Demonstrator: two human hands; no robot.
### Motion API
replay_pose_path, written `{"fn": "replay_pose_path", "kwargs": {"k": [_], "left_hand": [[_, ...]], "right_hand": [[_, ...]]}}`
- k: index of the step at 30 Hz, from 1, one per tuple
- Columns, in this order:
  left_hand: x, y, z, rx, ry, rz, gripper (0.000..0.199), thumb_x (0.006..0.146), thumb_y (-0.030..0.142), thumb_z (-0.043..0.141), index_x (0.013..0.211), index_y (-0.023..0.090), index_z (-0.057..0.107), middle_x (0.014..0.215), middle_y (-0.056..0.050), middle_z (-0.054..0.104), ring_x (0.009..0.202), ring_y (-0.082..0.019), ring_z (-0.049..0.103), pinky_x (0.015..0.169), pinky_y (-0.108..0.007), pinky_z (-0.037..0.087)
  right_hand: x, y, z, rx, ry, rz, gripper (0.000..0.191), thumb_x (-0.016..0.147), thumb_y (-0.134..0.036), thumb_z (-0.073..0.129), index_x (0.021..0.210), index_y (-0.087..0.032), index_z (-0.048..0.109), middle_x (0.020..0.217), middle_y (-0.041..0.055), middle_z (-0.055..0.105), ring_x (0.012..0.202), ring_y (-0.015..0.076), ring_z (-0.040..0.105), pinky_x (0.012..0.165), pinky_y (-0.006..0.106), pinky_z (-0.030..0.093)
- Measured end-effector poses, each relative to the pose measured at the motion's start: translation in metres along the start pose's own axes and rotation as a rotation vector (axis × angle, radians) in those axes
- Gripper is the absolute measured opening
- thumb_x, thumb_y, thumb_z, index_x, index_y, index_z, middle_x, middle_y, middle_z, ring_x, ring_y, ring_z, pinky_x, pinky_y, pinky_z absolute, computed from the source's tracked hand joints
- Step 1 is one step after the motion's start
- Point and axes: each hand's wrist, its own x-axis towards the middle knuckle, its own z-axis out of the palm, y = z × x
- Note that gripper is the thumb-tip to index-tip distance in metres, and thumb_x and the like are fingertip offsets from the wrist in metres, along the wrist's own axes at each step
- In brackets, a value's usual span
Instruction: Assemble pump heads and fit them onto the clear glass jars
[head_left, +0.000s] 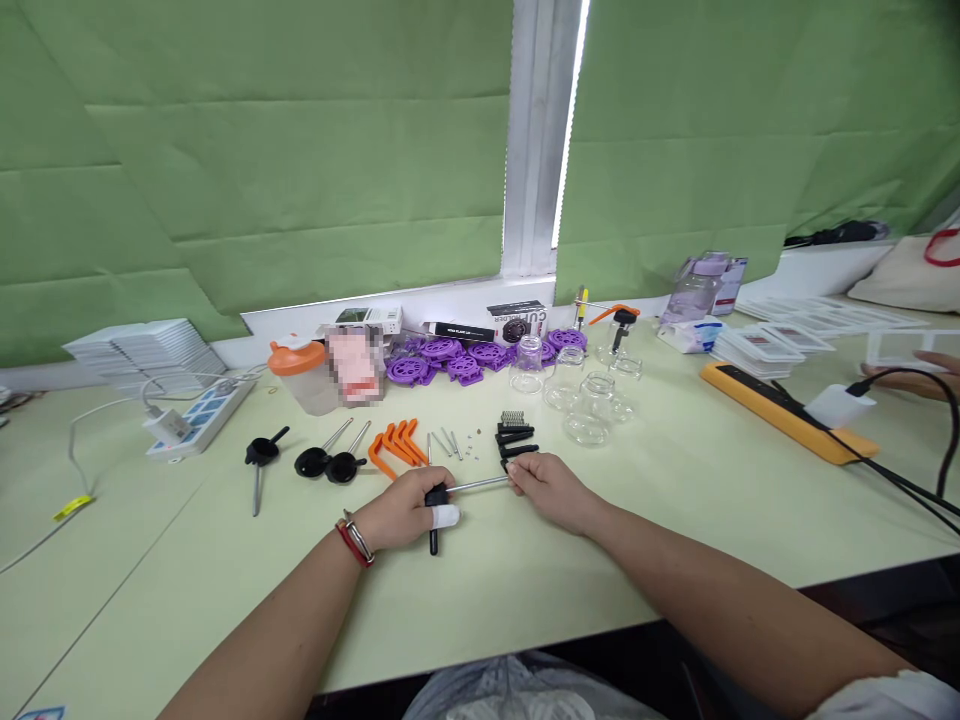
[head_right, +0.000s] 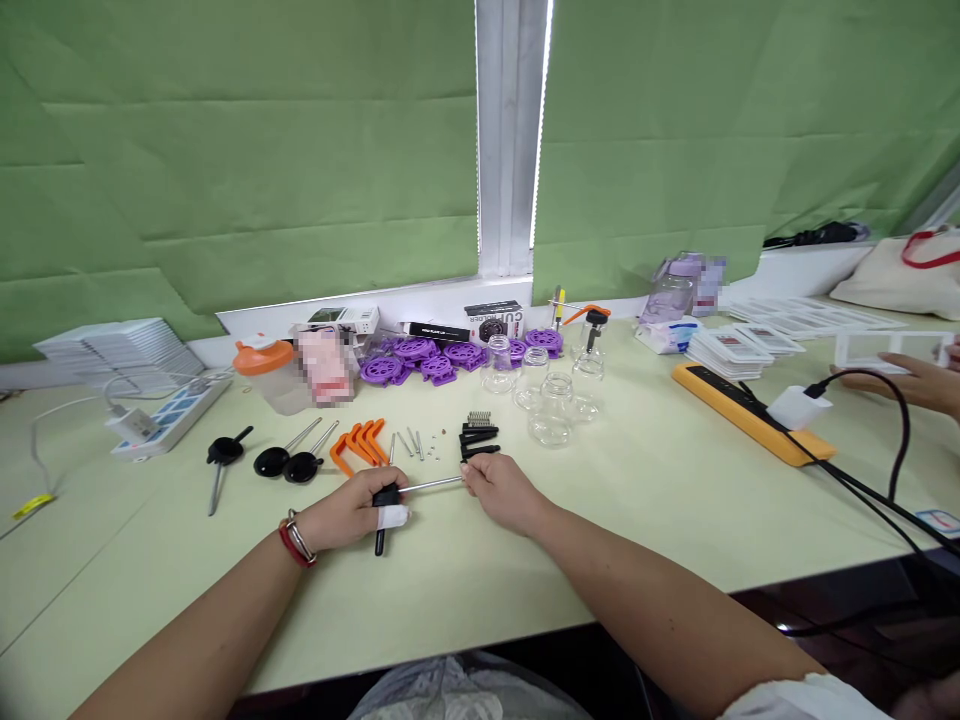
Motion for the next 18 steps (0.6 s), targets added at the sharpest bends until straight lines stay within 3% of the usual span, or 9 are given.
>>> {"fn": "replay_pose_path", "kwargs": {"k": [7,18], "left_hand": [[0.0004,0.0031,-0.0009,-0.008,0.018,-0.019,0.030,0.075,0.045,0.059,0.085,0.017,0.057,0.076,0.000,0.053,0.069,-0.014,0.046,0.062,-0.024,0.039],[0.0006,0.0003,0.0000,-0.024,0.008,-0.026,0.033,0.074,0.048,0.060,0.086,0.017,0.057,0.078,0.000,0.052,0.071,-0.014,0.046,0.063,-0.025,0.040]], "right_hand": [[0.0024,0.0071,0.0016,0.286,0.022,0.039,0.019,0.081,-0.036,0.054,0.089,-0.019,0.053,0.072,-0.0018,0.049,0.060,0.0104,0.041,0.054,0.023,0.033],[0.0030,0.0076,0.0019,0.169,0.027,0.050,0.016,0.081,-0.035,0.052,0.075,-0.020,0.052,0.060,-0.0045,0.041,0.054,0.0101,0.034,0.051,0.023,0.028]]}}
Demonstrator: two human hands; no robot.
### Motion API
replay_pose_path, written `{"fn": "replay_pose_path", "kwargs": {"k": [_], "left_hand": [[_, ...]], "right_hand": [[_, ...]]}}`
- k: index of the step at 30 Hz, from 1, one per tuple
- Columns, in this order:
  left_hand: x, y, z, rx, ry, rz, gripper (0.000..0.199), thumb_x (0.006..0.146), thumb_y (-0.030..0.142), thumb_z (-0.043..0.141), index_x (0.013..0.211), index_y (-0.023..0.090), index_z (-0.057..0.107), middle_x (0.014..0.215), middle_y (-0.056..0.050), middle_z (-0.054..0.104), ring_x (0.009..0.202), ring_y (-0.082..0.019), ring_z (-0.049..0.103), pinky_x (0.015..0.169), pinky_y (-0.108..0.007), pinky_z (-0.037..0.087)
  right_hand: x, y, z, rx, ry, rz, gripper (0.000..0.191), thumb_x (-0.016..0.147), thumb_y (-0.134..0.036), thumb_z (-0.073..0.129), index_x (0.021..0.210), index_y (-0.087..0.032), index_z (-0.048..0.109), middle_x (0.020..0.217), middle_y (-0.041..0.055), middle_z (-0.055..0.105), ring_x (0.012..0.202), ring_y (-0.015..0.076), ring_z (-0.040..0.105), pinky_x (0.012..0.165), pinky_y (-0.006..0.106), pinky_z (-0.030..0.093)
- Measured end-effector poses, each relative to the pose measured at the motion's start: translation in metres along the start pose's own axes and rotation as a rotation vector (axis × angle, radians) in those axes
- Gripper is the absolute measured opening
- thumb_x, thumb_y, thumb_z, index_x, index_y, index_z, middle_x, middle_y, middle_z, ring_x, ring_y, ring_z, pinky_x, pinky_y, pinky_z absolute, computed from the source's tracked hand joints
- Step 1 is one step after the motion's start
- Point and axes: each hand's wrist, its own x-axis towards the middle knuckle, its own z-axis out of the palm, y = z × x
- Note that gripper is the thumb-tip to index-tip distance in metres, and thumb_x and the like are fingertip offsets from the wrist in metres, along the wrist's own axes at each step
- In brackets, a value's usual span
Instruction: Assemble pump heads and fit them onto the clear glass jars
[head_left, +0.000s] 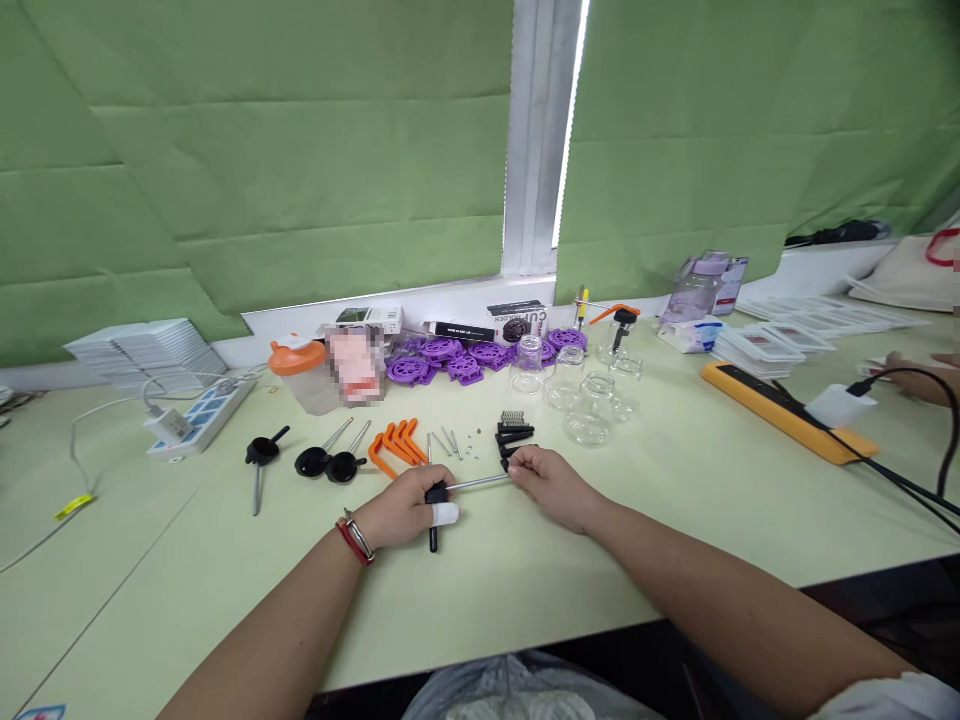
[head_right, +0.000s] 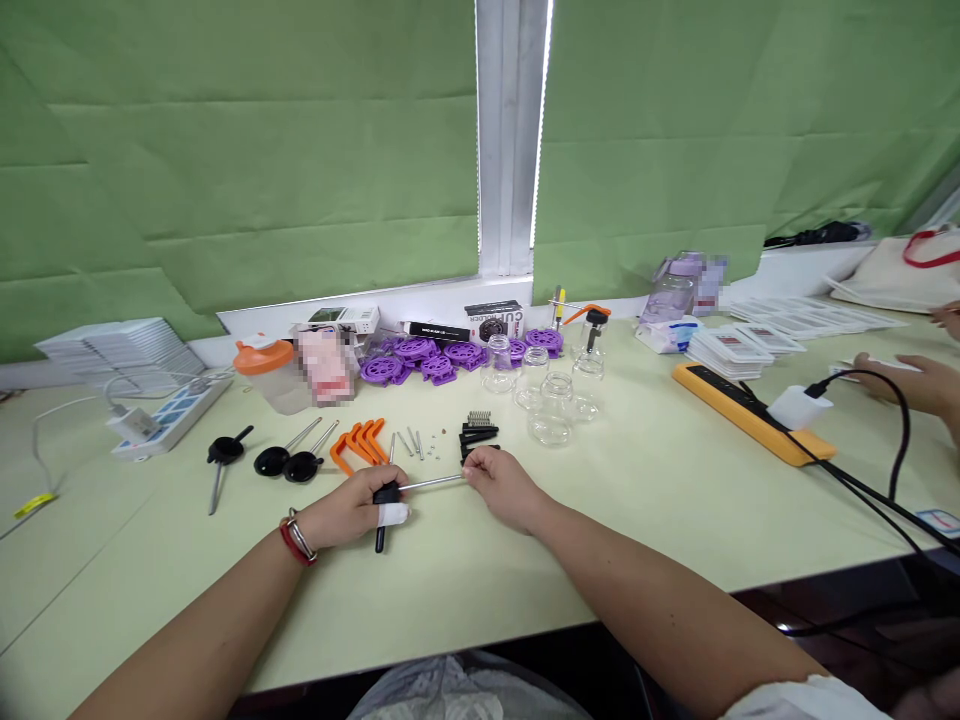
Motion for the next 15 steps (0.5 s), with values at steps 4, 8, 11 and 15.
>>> {"fn": "replay_pose_path", "kwargs": {"k": [4,8,11,15], "left_hand": [[0.0001,0.0013,-0.0003,0.002,0.009,-0.004,0.034,0.074,0.049,0.060,0.085,0.017,0.057,0.078,0.000,0.052,0.071,-0.014,0.047,0.062,-0.025,0.040],[0.0001,0.0029,-0.0004,-0.007,0.009,-0.009,0.034,0.074,0.049,0.060,0.085,0.017,0.057,0.076,0.001,0.052,0.068,-0.013,0.046,0.061,-0.024,0.039],[0.0003,0.0026,-0.0005,-0.014,0.003,-0.012,0.034,0.074,0.049,0.061,0.086,0.017,0.057,0.076,0.001,0.052,0.068,-0.013,0.046,0.061,-0.024,0.039],[0.0002,0.0017,-0.0008,-0.023,-0.005,-0.004,0.033,0.074,0.047,0.061,0.085,0.017,0.057,0.078,0.000,0.053,0.070,-0.014,0.047,0.062,-0.024,0.039]], "right_hand": [[0.0007,0.0013,0.0002,-0.013,0.005,-0.023,0.017,0.081,-0.035,0.051,0.077,-0.019,0.053,0.065,-0.0030,0.044,0.059,0.0111,0.037,0.055,0.024,0.031],[0.0007,0.0017,0.0000,0.045,-0.025,-0.024,0.014,0.080,-0.033,0.053,0.085,-0.020,0.054,0.071,-0.0020,0.048,0.062,0.0112,0.040,0.056,0.023,0.032],[0.0000,0.0003,-0.0003,0.017,-0.035,-0.006,0.012,0.081,-0.031,0.052,0.081,-0.020,0.054,0.064,-0.0037,0.044,0.056,0.0102,0.036,0.053,0.023,0.029],[-0.0014,-0.0030,-0.0005,-0.046,-0.032,-0.008,0.017,0.084,-0.035,0.048,0.074,-0.020,0.050,0.058,-0.0047,0.039,0.052,0.0101,0.033,0.050,0.023,0.026]]}}
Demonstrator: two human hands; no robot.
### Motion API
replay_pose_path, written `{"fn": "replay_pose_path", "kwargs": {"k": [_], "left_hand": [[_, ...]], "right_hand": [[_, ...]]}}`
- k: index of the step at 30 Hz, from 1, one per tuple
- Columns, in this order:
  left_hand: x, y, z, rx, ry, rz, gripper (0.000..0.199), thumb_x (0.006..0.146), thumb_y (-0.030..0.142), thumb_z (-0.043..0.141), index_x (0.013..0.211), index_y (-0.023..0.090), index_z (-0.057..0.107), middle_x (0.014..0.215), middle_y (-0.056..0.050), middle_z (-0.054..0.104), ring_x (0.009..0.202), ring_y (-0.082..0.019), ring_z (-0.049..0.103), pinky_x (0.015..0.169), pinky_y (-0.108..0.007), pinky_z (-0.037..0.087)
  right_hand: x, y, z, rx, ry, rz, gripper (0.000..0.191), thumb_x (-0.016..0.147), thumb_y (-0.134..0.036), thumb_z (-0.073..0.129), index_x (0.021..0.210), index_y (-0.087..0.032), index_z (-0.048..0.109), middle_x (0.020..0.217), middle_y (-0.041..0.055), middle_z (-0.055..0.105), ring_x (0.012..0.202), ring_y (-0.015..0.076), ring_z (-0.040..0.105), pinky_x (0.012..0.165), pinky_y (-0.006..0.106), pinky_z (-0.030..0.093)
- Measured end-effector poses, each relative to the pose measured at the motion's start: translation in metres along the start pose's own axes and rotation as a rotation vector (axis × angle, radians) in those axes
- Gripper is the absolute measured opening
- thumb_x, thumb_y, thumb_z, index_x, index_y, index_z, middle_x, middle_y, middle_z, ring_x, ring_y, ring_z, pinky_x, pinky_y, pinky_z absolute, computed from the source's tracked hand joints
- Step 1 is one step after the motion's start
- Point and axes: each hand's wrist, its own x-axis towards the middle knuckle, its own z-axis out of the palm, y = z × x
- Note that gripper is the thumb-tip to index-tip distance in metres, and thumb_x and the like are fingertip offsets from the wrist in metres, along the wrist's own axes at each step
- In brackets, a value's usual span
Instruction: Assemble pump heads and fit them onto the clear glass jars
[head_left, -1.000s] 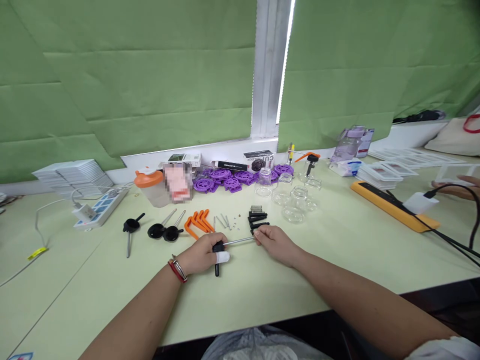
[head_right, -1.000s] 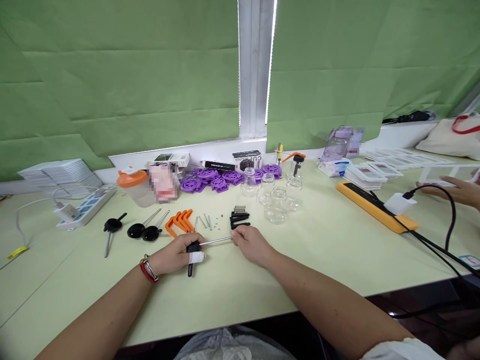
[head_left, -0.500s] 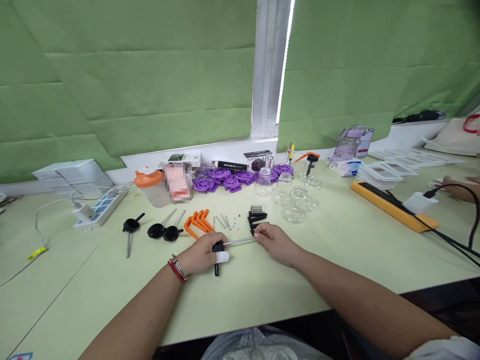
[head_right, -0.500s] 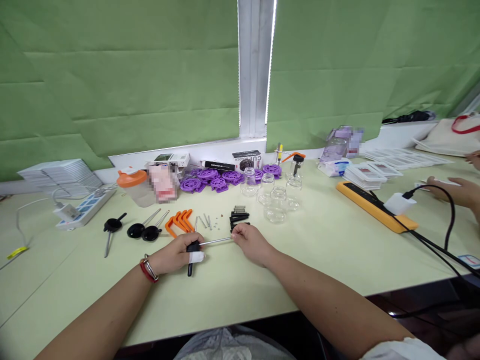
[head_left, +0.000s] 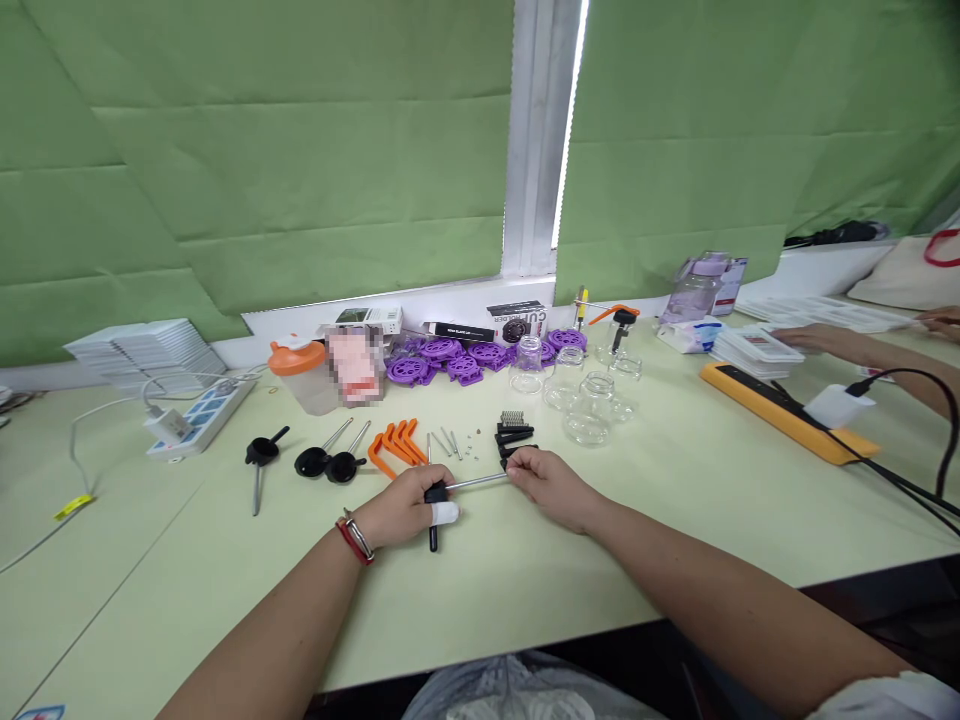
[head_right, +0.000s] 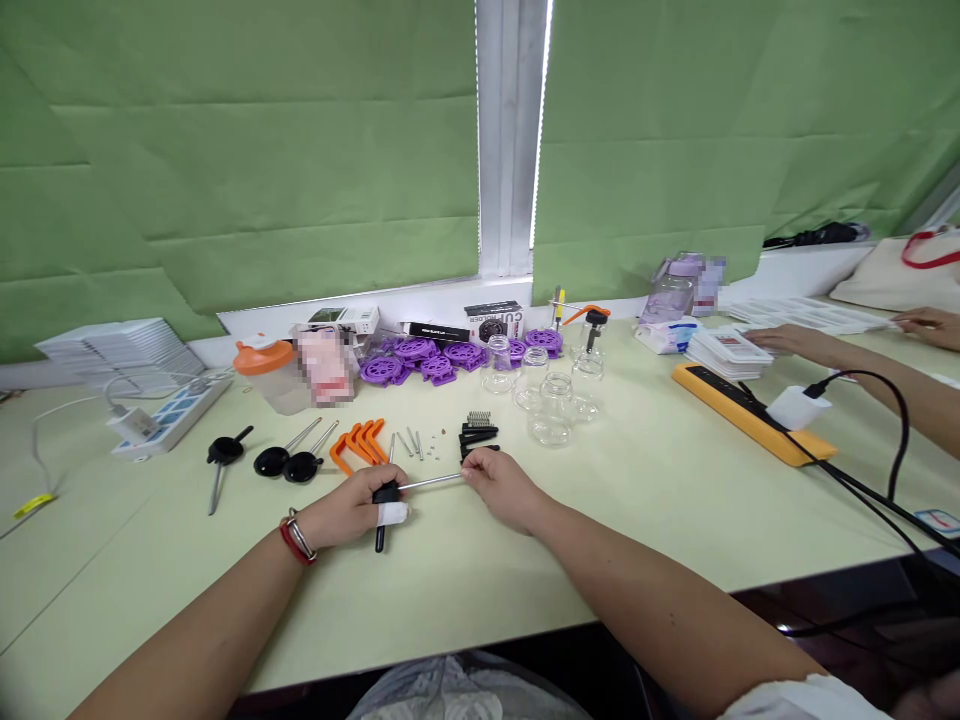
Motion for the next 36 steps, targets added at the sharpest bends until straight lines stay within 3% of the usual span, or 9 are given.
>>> {"fn": "replay_pose_path", "kwargs": {"k": [12,19,27,36], "left_hand": [[0.0007,0.0002,0.0001,0.009,-0.001,-0.012,0.033,0.074,0.047,0.061,0.086,0.017,0.056,0.077,0.001,0.051,0.069,-0.013,0.046,0.062,-0.024,0.039],[0.0003,0.0008,0.0002,0.006,0.004,-0.012,0.032,0.074,0.047,0.061,0.085,0.017,0.057,0.078,0.001,0.052,0.070,-0.014,0.046,0.062,-0.024,0.039],[0.0002,0.0006,0.0002,-0.015,-0.006,-0.013,0.032,0.074,0.046,0.062,0.085,0.016,0.056,0.078,0.001,0.051,0.069,-0.013,0.045,0.062,-0.024,0.038],[-0.0001,-0.0009,0.0000,-0.005,-0.010,-0.012,0.031,0.074,0.046,0.062,0.085,0.017,0.055,0.077,0.001,0.049,0.069,-0.013,0.044,0.062,-0.024,0.037]], "right_hand": [[0.0009,0.0031,0.0004,-0.082,-0.008,-0.006,0.035,0.088,-0.045,0.040,0.065,-0.019,0.040,0.058,-0.0042,0.035,0.052,0.0098,0.030,0.048,0.023,0.024],[0.0020,0.0063,0.0013,0.072,-0.015,-0.057,0.016,0.082,-0.034,0.052,0.087,-0.019,0.052,0.075,-0.0010,0.049,0.067,0.0118,0.043,0.060,0.024,0.035],[0.0021,0.0042,0.0005,-0.028,-0.028,-0.014,0.024,0.086,-0.039,0.045,0.073,-0.019,0.047,0.061,-0.0045,0.036,0.054,0.0097,0.030,0.049,0.023,0.026],[-0.0002,0.0008,0.0010,-0.046,-0.045,-0.004,0.034,0.089,-0.046,0.040,0.068,-0.019,0.043,0.059,-0.0039,0.038,0.052,0.0097,0.031,0.048,0.023,0.027]]}}
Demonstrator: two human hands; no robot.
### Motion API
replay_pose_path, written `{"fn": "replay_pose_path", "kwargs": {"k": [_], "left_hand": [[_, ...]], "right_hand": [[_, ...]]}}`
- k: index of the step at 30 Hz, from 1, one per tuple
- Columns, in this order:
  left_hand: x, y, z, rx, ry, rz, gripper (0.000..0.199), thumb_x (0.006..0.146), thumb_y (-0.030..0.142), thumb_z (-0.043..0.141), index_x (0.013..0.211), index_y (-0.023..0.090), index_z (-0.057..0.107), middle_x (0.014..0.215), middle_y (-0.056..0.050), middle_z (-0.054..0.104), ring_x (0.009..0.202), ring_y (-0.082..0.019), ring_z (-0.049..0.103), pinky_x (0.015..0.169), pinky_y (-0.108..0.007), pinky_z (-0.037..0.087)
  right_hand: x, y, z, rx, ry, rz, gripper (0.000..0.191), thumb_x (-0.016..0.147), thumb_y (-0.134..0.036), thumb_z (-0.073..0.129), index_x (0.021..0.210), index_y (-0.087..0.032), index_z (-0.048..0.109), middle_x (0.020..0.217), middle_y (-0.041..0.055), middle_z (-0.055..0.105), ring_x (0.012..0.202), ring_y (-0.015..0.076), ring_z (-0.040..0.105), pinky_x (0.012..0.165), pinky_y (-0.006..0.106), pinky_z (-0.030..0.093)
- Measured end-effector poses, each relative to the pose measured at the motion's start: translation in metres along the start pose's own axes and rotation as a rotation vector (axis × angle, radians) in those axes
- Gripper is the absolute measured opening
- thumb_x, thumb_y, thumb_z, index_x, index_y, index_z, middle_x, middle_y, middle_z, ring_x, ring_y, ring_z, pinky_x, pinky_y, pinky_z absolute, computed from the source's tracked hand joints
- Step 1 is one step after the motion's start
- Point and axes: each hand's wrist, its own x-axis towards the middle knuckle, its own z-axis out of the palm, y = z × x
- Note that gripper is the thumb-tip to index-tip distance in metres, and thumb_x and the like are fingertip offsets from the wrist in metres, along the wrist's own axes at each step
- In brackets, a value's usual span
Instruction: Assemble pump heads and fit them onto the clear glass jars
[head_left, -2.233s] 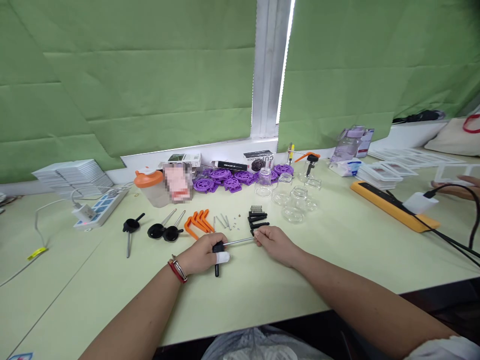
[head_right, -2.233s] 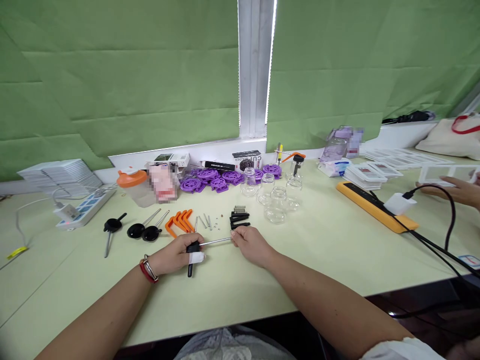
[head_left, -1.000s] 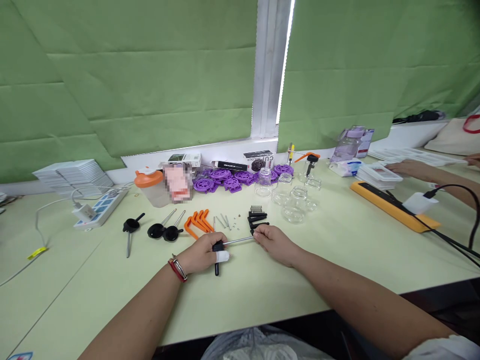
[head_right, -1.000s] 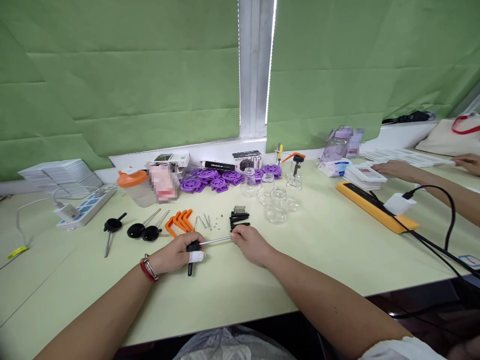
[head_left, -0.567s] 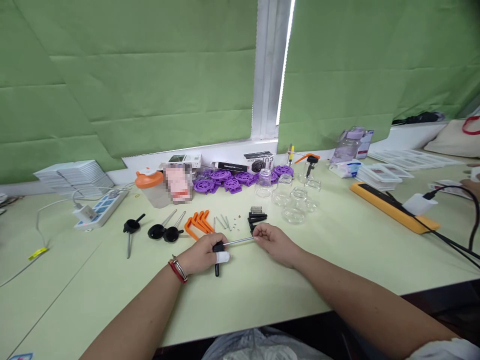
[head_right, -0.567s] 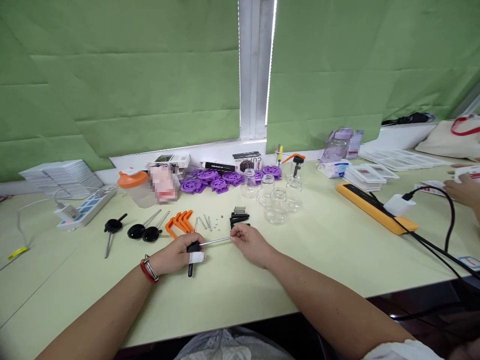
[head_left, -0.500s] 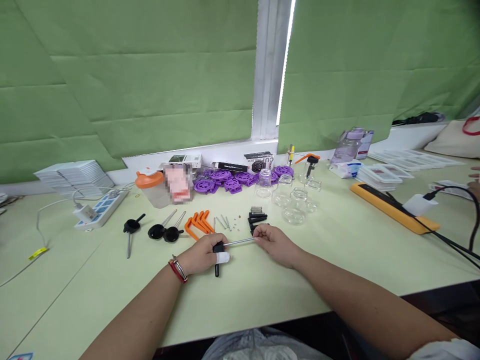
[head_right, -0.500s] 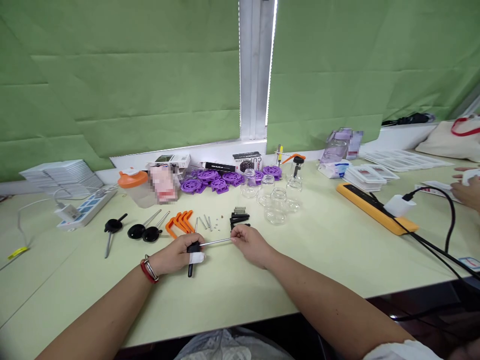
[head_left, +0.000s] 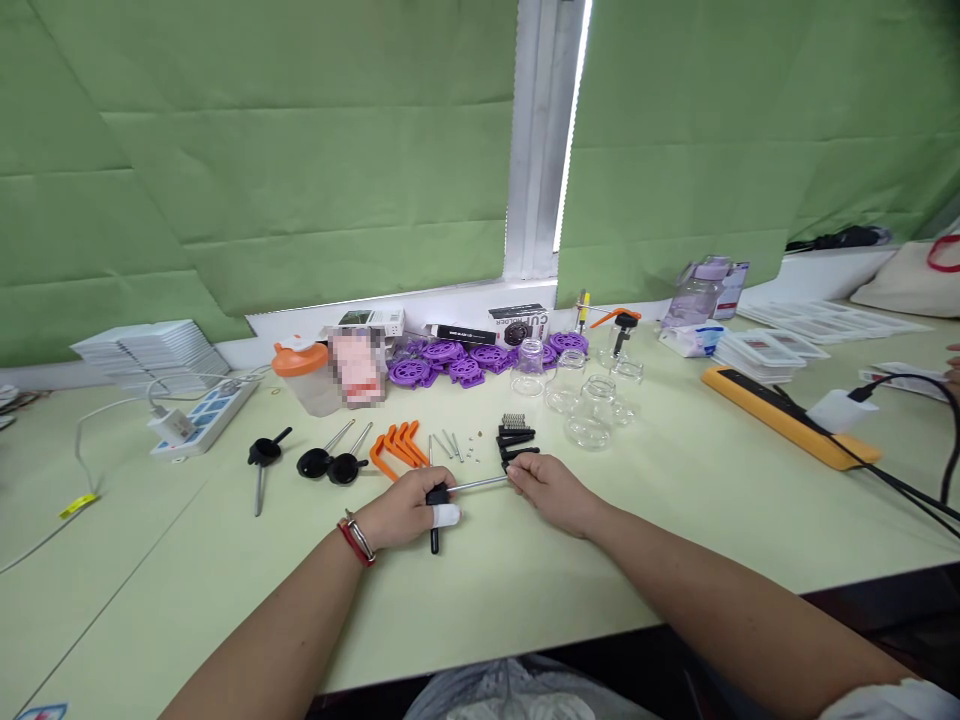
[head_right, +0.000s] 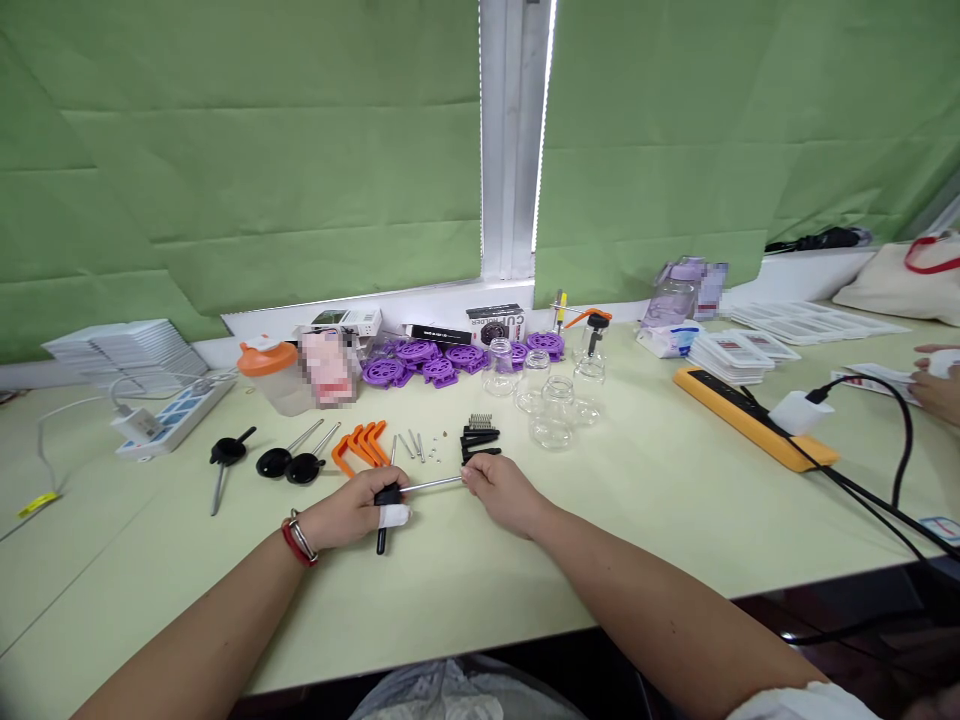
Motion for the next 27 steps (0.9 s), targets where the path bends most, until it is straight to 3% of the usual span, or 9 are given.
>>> {"fn": "replay_pose_path", "kwargs": {"k": [9,14,19,27], "left_hand": [[-0.0001,-0.0009,-0.0001,-0.006,0.001,0.010,0.031,0.074,0.045,0.062,0.085,0.017,0.056,0.078,0.001,0.050,0.070,-0.013,0.045,0.062,-0.024,0.038],[0.0005,-0.0026,0.0001,0.002,0.003,0.013,0.031,0.075,0.045,0.061,0.086,0.017,0.056,0.078,0.001,0.051,0.070,-0.013,0.046,0.062,-0.024,0.038],[0.0004,-0.0023,0.0004,0.008,-0.003,0.010,0.032,0.075,0.046,0.060,0.087,0.017,0.057,0.078,0.001,0.051,0.070,-0.013,0.046,0.062,-0.024,0.039],[0.0000,0.0011,-0.0001,0.017,0.010,0.006,0.034,0.074,0.049,0.061,0.086,0.017,0.057,0.079,0.000,0.052,0.071,-0.014,0.046,0.063,-0.025,0.039]], "right_hand": [[0.0008,0.0028,0.0010,0.041,0.020,0.016,0.036,0.087,-0.048,0.042,0.068,-0.019,0.047,0.058,-0.0038,0.039,0.051,0.0096,0.031,0.048,0.024,0.026],[0.0023,0.0033,-0.0005,0.163,0.049,-0.015,0.019,0.079,-0.036,0.056,0.089,-0.019,0.053,0.074,-0.0016,0.050,0.063,0.0107,0.043,0.055,0.023,0.033],[0.0029,0.0028,-0.0012,0.141,0.017,-0.001,0.011,0.079,-0.029,0.054,0.081,-0.018,0.053,0.066,-0.0036,0.045,0.056,0.0089,0.037,0.052,0.022,0.029],[0.0011,0.0028,-0.0005,0.047,0.027,0.009,0.022,0.085,-0.038,0.047,0.075,-0.019,0.049,0.058,-0.0045,0.039,0.051,0.0093,0.033,0.048,0.023,0.026]]}}
